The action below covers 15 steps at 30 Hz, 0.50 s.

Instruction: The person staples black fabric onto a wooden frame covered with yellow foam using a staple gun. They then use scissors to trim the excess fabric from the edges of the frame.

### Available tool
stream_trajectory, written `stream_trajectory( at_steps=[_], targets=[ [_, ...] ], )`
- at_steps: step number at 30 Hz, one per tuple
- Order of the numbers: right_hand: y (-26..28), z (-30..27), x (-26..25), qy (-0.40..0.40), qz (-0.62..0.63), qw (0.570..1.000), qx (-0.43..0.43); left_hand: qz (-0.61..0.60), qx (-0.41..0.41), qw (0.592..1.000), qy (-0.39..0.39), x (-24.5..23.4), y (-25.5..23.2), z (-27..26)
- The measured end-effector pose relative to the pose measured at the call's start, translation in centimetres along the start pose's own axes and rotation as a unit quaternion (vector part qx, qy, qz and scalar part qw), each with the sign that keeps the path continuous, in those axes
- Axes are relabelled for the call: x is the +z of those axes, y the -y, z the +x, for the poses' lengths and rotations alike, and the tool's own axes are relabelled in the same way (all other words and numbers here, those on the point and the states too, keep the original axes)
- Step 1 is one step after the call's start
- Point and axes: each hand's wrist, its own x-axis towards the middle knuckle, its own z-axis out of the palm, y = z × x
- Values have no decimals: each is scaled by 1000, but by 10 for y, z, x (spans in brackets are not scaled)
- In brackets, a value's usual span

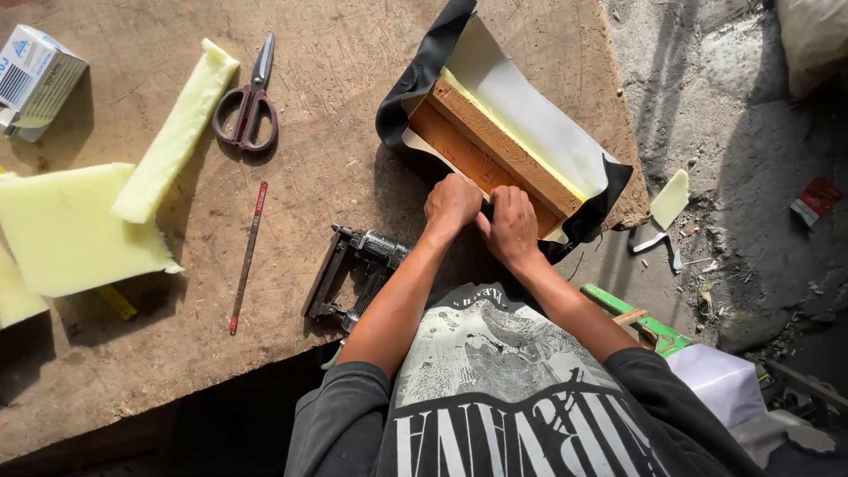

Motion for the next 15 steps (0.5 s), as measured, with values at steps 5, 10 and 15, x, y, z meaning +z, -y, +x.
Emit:
stream_trajectory(
  at_steps=[5, 10, 15],
  targets=[
    [-11, 12, 4, -57, -6, 996, -66, -21, 45, 999, 10, -10, 6, -6],
    [-29, 35, -24, -77, 65, 991, -90, -50, 120, 991, 13, -55, 26, -45],
    [-87, 82, -70, 87, 345, 932, 72, -67, 218, 948, -223, -51, 133, -37]
  ],
)
